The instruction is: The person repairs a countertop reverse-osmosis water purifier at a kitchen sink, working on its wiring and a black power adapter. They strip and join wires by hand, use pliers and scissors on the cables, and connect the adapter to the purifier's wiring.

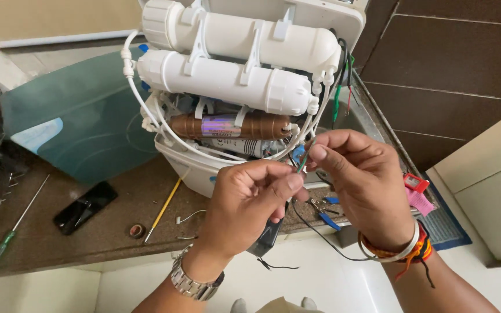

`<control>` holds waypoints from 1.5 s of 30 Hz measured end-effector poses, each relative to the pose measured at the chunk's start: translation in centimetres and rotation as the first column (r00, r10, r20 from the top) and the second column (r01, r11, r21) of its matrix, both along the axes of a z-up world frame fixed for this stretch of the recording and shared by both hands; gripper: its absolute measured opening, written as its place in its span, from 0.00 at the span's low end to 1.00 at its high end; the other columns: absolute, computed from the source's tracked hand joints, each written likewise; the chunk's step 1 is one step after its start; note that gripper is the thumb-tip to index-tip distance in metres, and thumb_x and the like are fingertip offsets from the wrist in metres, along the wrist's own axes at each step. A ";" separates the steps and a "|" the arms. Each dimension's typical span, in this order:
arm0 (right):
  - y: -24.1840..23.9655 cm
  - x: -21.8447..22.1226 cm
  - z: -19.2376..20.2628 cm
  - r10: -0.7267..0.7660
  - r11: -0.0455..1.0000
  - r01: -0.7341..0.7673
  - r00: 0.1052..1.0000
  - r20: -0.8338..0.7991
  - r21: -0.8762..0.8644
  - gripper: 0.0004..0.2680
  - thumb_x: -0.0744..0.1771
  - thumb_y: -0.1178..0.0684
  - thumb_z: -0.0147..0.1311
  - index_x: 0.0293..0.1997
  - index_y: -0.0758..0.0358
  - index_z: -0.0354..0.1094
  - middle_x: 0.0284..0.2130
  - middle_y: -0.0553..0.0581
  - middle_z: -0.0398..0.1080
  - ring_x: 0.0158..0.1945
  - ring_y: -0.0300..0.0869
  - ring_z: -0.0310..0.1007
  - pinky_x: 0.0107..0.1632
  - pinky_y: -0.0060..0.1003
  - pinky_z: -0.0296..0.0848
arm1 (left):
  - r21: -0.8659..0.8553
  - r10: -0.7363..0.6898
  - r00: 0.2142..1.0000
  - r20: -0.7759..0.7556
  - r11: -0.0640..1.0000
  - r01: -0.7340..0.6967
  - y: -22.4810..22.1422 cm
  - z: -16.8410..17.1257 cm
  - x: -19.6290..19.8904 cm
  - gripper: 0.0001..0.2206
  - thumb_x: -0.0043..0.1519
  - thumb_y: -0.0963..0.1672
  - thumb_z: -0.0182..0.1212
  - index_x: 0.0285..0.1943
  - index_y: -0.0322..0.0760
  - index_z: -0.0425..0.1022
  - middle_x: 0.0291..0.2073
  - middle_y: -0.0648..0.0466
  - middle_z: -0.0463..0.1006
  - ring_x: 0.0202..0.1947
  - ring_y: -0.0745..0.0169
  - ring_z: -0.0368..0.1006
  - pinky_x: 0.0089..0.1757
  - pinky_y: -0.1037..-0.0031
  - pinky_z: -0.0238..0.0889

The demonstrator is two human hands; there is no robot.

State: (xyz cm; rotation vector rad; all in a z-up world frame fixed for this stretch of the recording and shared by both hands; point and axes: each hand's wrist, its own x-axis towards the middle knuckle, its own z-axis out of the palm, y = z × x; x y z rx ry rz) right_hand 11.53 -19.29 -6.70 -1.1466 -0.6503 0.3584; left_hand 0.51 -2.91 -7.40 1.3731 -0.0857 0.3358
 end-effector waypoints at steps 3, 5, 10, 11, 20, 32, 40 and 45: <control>-0.2 0.2 -0.4 0.095 0.995 -0.094 0.995 -0.034 0.026 0.05 0.69 0.62 0.54 0.48 0.73 0.72 0.39 0.57 0.74 0.43 0.40 0.74 0.48 0.34 0.74 | -0.167 -0.071 0.997 -0.012 0.984 0.069 -0.1 -0.5 0.2 0.11 0.68 0.44 0.60 0.47 0.28 0.81 0.31 0.52 0.82 0.22 0.79 0.63 0.26 0.86 0.59; 0.1 0.0 0.0 0.146 0.988 -0.140 0.985 -0.089 0.071 0.05 0.69 0.62 0.54 0.47 0.72 0.72 0.40 0.57 0.73 0.44 0.40 0.74 0.48 0.35 0.75 | -0.289 -0.120 0.993 -0.005 0.951 0.114 -0.3 -1.2 0.2 0.10 0.68 0.44 0.61 0.47 0.28 0.80 0.30 0.51 0.81 0.21 0.79 0.62 0.26 0.86 0.58; -0.4 0.4 -0.6 0.367 0.922 -0.333 0.915 -0.170 0.199 0.04 0.71 0.63 0.53 0.45 0.76 0.73 0.43 0.59 0.69 0.43 0.41 0.72 0.43 0.36 0.73 | -0.469 -0.205 0.979 0.014 0.863 0.187 -0.9 -1.7 0.2 0.08 0.67 0.42 0.62 0.49 0.29 0.79 0.31 0.49 0.80 0.21 0.80 0.61 0.26 0.86 0.55; -0.4 0.6 -0.6 0.353 0.927 -0.324 0.923 -0.155 0.187 0.04 0.70 0.63 0.53 0.44 0.75 0.73 0.42 0.58 0.70 0.44 0.41 0.72 0.46 0.36 0.73 | -0.465 -0.188 0.982 0.016 0.868 0.174 -1.0 -1.6 0.2 0.08 0.66 0.42 0.63 0.50 0.31 0.78 0.30 0.49 0.80 0.20 0.80 0.60 0.25 0.87 0.54; 0.2 -0.2 -1.2 0.200 0.969 -0.174 0.969 -0.145 0.174 0.02 0.70 0.64 0.51 0.43 0.71 0.70 0.40 0.56 0.71 0.43 0.40 0.72 0.48 0.35 0.72 | -0.388 0.019 0.995 0.098 0.921 0.020 -1.9 -2.4 0.1 0.08 0.65 0.40 0.65 0.50 0.29 0.78 0.34 0.44 0.83 0.25 0.78 0.67 0.27 0.84 0.59; -0.3 -3.0 0.1 -0.219 0.976 0.213 0.957 0.190 0.047 0.07 0.69 0.63 0.54 0.51 0.72 0.70 0.47 0.56 0.68 0.47 0.37 0.70 0.52 0.32 0.71 | -0.322 0.036 0.992 0.123 0.947 0.005 -1.7 -2.3 0.3 0.08 0.67 0.41 0.64 0.50 0.29 0.77 0.37 0.47 0.84 0.29 0.79 0.70 0.28 0.85 0.58; -0.3 -4.0 -0.3 -0.228 0.965 0.261 0.882 0.412 -0.026 0.05 0.66 0.60 0.63 0.44 0.68 0.75 0.45 0.54 0.66 0.46 0.36 0.68 0.50 0.29 0.73 | -0.466 0.062 0.989 0.133 0.885 0.008 -1.6 -2.6 1.2 0.07 0.69 0.41 0.61 0.50 0.28 0.76 0.40 0.46 0.83 0.33 0.68 0.77 0.36 0.76 0.72; -0.2 -4.6 -2.9 -0.324 0.772 0.565 -0.044 0.945 0.291 0.10 0.60 0.58 0.75 0.38 0.60 0.77 0.35 0.51 0.66 0.45 0.47 0.64 0.45 0.41 0.68 | -0.558 0.008 0.996 0.086 0.829 0.041 -2.3 -1.7 0.6 0.08 0.69 0.41 0.59 0.50 0.27 0.74 0.41 0.42 0.83 0.39 0.56 0.81 0.44 0.67 0.76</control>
